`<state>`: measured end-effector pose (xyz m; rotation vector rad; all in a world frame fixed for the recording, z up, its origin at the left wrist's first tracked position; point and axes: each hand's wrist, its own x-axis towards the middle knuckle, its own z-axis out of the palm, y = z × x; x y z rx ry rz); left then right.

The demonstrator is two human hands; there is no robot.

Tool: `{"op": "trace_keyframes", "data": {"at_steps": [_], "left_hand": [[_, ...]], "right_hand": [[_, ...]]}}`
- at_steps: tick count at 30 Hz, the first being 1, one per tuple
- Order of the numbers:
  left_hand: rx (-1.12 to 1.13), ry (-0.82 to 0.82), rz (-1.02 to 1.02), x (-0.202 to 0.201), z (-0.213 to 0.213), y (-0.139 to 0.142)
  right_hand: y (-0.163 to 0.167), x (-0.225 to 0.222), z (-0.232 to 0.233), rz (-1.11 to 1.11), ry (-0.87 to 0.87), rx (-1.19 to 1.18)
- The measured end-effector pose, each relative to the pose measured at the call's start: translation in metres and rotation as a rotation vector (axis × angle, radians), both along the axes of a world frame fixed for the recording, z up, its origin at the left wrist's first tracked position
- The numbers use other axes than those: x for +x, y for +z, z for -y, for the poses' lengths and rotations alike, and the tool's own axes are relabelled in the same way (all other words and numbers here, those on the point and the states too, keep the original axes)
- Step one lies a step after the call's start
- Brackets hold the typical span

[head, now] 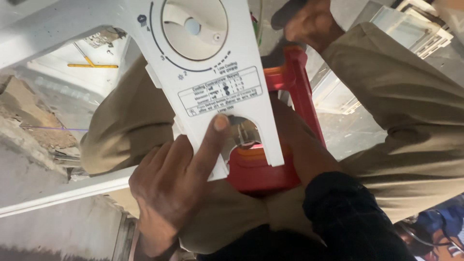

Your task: The person sits on the floor of a repair workshop and works on a white refrigerator door frame with an attached thermostat control panel. They first work inside the refrigerator cabinet, then use a screwdriver to unscrew and reattach the control panel housing, manipulate a green wire and cable, and repeatedly tighten screws on the panel while holding the frame on their lap.

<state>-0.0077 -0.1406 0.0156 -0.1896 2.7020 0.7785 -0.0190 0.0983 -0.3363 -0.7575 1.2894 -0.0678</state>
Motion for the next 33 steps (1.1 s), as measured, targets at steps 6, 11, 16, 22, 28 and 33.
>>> {"op": "trace_keyframes", "data": {"at_steps": [6, 11, 16, 22, 28, 33], "left_hand": [[0.015, 0.002, -0.03, -0.005, 0.002, -0.001], [0.04, -0.014, 0.003, -0.009, 0.002, 0.001], [0.05, -0.018, 0.01, -0.006, 0.006, 0.001], [-0.067, -0.037, -0.015, -0.007, 0.003, 0.002], [-0.136, 0.01, -0.137, -0.003, -0.002, -0.005], [-0.026, 0.039, -0.294, 0.007, -0.013, 0.001]], "right_hand": [[-0.014, -0.007, 0.018, 0.001, -0.003, -0.016], [-0.014, 0.002, 0.03, 0.004, -0.003, -0.025], [-0.014, 0.002, 0.041, 0.002, 0.001, -0.038], [0.034, 0.006, 0.039, 0.011, 0.05, -0.087], [0.114, -0.016, 0.046, -0.008, 0.077, -0.174], [0.195, -0.058, 0.044, -0.133, -0.052, -0.274]]}}
